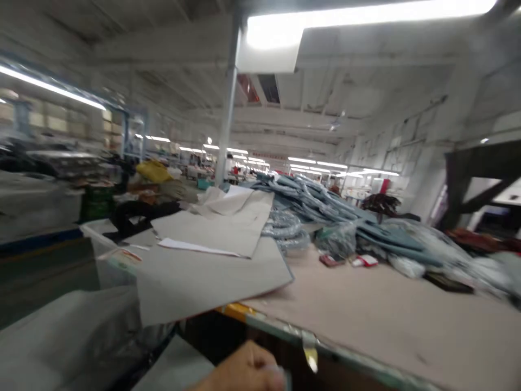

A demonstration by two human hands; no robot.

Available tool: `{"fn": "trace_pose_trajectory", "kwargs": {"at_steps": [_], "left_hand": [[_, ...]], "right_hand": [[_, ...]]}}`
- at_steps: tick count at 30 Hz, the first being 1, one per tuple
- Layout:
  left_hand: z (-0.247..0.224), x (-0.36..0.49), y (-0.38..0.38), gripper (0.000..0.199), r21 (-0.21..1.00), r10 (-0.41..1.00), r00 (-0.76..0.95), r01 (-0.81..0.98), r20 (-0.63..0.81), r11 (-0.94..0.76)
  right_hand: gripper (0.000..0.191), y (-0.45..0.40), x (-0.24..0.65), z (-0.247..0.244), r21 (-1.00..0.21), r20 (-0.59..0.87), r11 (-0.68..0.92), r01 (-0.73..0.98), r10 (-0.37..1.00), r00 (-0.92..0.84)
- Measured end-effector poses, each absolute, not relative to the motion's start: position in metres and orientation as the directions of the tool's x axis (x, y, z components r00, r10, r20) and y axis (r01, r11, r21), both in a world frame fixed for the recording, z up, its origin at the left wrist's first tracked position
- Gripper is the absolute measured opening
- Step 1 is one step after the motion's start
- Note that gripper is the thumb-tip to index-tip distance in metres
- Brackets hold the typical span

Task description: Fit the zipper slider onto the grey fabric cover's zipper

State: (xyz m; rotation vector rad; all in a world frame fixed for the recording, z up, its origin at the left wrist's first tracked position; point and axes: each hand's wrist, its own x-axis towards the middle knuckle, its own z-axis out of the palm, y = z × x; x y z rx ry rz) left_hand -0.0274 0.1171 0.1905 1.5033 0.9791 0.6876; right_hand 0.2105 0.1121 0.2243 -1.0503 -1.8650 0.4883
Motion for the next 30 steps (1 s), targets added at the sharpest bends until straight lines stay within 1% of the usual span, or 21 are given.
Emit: {"fn": "trace_pose_trajectory", "kwargs": {"at_steps": [1, 3, 5, 6, 8, 12, 17, 21, 25, 30], "left_hand": [[0.186, -0.022, 0.116, 0.059, 0.982, 0.871, 0.478, 0.188, -0.116, 0.028], [0.181, -0.016, 0.120, 0.055, 0.985, 0.855, 0.499, 0.160, -0.142, 0.070], [0.179, -0.014, 0.127, 0.055, 0.981, 0.825, 0.532, 0.142, -0.190, 0.135], [0.180, -0.013, 0.130, 0.054, 0.978, 0.810, 0.548, 0.134, -0.208, 0.160], [0.183, -0.011, 0.134, 0.051, 0.972, 0.786, 0.572, 0.136, -0.234, 0.191], [0.190, -0.004, 0.143, 0.048, 0.962, 0.760, 0.592, 0.204, -0.268, 0.180], [0.194, 0.002, 0.159, 0.047, 0.950, 0.742, 0.615, 0.298, -0.268, 0.096], [0.198, 0.007, 0.167, 0.047, 0.924, 0.703, 0.649, 0.381, -0.292, 0.031], [0.199, 0.010, 0.171, 0.043, 0.925, 0.690, 0.673, 0.380, -0.265, -0.016], [0.196, 0.008, 0.174, 0.041, 0.914, 0.681, 0.681, 0.404, -0.268, -0.045]], "right_hand": [[0.054, 0.098, 0.225, 0.213, -0.735, 0.432, 0.473, 0.486, 0.879, -0.202], [0.056, 0.078, 0.244, 0.198, -0.829, 0.233, 0.281, 0.483, 0.959, -0.159], [0.055, 0.072, 0.250, 0.192, -0.887, 0.088, 0.138, 0.441, 0.987, -0.132], [0.054, 0.074, 0.249, 0.192, -0.900, 0.048, 0.101, 0.425, 0.990, -0.134], [0.053, 0.081, 0.245, 0.194, -0.911, 0.018, 0.082, 0.405, 0.987, -0.161], [0.050, 0.093, 0.240, 0.199, -0.933, -0.025, 0.067, 0.354, 0.968, -0.249], [0.047, 0.099, 0.243, 0.198, -0.948, -0.070, 0.022, 0.317, 0.958, -0.277], [0.042, 0.106, 0.246, 0.201, -0.944, -0.143, -0.038, 0.329, 0.943, -0.300], [0.043, 0.112, 0.249, 0.203, -0.936, -0.134, -0.021, 0.350, 0.943, -0.303], [0.043, 0.117, 0.252, 0.199, -0.939, -0.146, -0.014, 0.344, 0.921, -0.360]]}}
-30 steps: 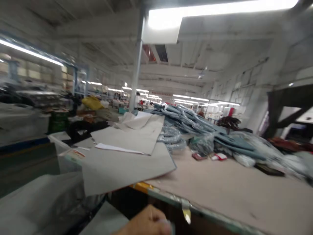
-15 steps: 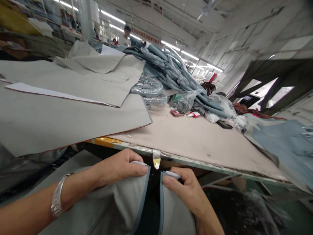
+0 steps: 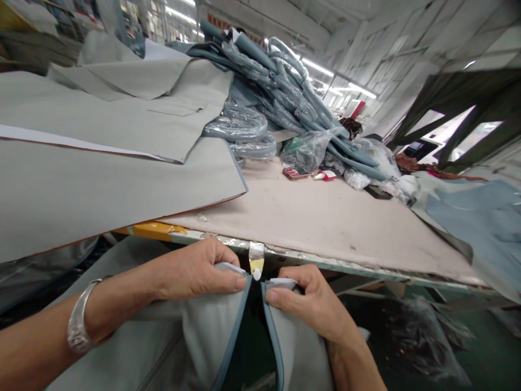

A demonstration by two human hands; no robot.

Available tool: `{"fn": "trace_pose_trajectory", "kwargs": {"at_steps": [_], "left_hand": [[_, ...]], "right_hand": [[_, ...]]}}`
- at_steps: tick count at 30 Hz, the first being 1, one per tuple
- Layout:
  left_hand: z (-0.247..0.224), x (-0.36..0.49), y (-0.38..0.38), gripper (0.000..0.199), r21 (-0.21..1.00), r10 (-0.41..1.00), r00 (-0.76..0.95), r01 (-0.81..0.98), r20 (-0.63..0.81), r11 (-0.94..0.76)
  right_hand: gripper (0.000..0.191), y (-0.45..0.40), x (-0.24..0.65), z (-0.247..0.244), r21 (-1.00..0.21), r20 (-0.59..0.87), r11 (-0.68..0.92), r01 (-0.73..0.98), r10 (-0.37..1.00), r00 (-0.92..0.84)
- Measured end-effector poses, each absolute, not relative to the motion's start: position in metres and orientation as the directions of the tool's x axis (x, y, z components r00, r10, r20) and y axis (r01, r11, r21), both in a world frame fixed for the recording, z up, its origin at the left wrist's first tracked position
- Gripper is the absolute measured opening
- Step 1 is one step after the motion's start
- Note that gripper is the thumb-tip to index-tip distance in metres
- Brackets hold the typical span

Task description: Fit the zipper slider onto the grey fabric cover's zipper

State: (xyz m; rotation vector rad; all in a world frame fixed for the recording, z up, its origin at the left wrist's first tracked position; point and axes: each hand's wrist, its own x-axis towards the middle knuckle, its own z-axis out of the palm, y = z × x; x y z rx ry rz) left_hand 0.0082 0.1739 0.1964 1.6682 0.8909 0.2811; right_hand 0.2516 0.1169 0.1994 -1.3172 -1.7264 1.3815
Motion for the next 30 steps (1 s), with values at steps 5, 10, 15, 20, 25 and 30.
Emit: {"fn": "trace_pose_trajectory", "kwargs": {"at_steps": [5, 10, 15, 20, 25, 30], "left_hand": [[0.1939, 0.0070, 0.1745, 0.039, 0.919, 0.666, 0.697, 0.392, -0.267, -0.042], [0.1926, 0.0079, 0.1742, 0.040, 0.927, 0.670, 0.699, 0.372, -0.250, -0.043], [0.1932, 0.0084, 0.1740, 0.037, 0.930, 0.667, 0.700, 0.365, -0.256, -0.026], [0.1944, 0.0095, 0.1733, 0.038, 0.930, 0.666, 0.697, 0.368, -0.265, -0.015], [0.1945, 0.0106, 0.1745, 0.039, 0.923, 0.668, 0.702, 0.380, -0.248, -0.056], [0.1941, 0.0116, 0.1756, 0.037, 0.922, 0.673, 0.695, 0.384, -0.253, -0.050]], "right_hand": [[0.046, 0.1210, 0.2518, 0.1966, -0.959, -0.140, -0.024, 0.283, 0.907, -0.396], [0.045, 0.1238, 0.2503, 0.1964, -0.959, -0.159, -0.042, 0.279, 0.898, -0.410], [0.046, 0.1232, 0.2505, 0.1968, -0.956, -0.159, -0.039, 0.289, 0.901, -0.404], [0.047, 0.1219, 0.2517, 0.1964, -0.954, -0.158, -0.033, 0.299, 0.901, -0.404], [0.047, 0.1230, 0.2494, 0.1947, -0.954, -0.164, -0.036, 0.297, 0.894, -0.417], [0.046, 0.1243, 0.2475, 0.1968, -0.950, -0.170, -0.042, 0.310, 0.902, -0.397]]}}
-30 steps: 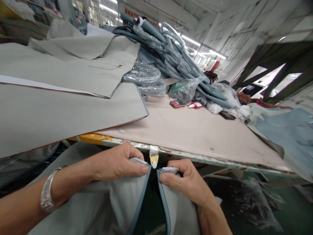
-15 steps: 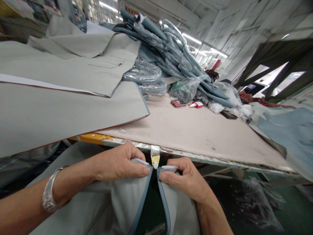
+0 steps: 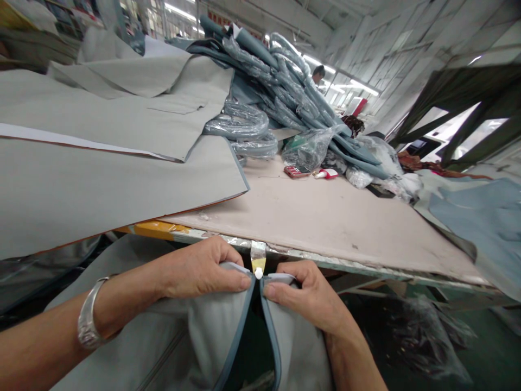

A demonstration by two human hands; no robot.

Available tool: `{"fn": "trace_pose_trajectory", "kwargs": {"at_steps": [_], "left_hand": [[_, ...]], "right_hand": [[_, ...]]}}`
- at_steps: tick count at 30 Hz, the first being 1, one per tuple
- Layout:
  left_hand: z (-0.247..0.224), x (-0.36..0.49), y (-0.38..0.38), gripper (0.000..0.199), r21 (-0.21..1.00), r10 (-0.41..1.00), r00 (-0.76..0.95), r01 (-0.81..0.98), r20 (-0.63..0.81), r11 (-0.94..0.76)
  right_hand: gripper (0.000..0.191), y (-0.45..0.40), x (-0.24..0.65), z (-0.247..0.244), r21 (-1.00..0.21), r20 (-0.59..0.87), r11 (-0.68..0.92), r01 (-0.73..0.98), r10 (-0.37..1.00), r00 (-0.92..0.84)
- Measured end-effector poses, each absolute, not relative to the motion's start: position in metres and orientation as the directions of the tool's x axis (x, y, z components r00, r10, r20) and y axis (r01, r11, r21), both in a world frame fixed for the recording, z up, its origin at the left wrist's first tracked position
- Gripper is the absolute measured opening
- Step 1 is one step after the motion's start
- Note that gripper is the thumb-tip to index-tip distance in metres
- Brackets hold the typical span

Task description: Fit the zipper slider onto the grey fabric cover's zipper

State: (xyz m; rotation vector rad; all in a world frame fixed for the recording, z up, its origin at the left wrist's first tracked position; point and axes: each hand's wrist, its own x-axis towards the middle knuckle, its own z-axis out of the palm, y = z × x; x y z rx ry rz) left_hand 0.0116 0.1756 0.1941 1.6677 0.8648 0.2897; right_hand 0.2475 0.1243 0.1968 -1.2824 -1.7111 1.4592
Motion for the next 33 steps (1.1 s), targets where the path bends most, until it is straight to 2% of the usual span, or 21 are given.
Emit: {"fn": "trace_pose_trajectory", "kwargs": {"at_steps": [18, 33], "left_hand": [[0.201, 0.014, 0.175, 0.047, 0.878, 0.694, 0.642, 0.477, -0.327, -0.028], [0.207, 0.014, 0.176, 0.046, 0.869, 0.701, 0.620, 0.494, -0.353, 0.000]], "right_hand": [[0.046, 0.132, 0.250, 0.197, -0.958, -0.126, -0.004, 0.288, 0.905, -0.406], [0.046, 0.134, 0.250, 0.196, -0.956, -0.132, -0.010, 0.294, 0.907, -0.399]]}}
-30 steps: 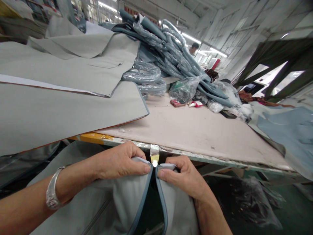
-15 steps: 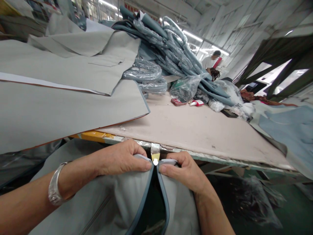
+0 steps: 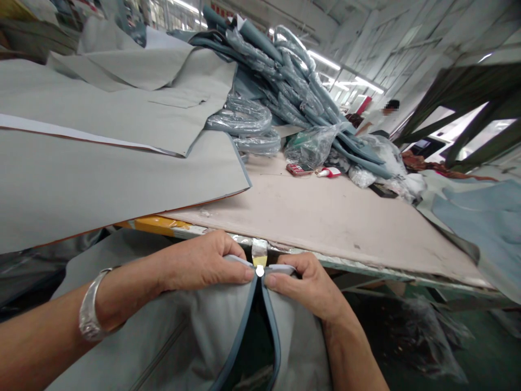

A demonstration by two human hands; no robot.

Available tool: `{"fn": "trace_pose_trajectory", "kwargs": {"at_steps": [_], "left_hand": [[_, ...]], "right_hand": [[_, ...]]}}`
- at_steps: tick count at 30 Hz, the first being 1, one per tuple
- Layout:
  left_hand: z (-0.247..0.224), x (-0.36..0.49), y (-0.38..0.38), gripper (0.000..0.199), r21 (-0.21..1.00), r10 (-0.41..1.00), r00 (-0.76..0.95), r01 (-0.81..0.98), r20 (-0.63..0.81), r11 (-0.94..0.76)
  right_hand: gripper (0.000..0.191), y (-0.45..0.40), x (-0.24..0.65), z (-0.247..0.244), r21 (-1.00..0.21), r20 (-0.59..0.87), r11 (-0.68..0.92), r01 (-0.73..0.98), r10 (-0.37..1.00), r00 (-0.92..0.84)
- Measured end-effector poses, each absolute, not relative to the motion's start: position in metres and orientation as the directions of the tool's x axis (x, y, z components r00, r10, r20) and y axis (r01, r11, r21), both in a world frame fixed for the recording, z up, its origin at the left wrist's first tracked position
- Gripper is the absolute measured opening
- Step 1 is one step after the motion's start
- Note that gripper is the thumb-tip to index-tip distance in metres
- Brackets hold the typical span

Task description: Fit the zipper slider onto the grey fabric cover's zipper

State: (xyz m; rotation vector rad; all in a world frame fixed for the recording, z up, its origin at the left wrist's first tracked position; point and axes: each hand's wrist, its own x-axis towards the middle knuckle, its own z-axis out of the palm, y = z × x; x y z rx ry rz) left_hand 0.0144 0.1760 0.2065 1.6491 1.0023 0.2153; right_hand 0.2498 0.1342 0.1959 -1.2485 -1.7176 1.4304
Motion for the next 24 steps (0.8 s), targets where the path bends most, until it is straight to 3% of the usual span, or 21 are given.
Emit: {"fn": "trace_pose_trajectory", "kwargs": {"at_steps": [24], "left_hand": [[0.1991, 0.0212, 0.1741, 0.043, 0.913, 0.717, 0.612, 0.398, -0.333, 0.085]], "right_hand": [[0.044, 0.1327, 0.2452, 0.1974, -0.953, -0.115, -0.003, 0.304, 0.929, -0.351]]}}
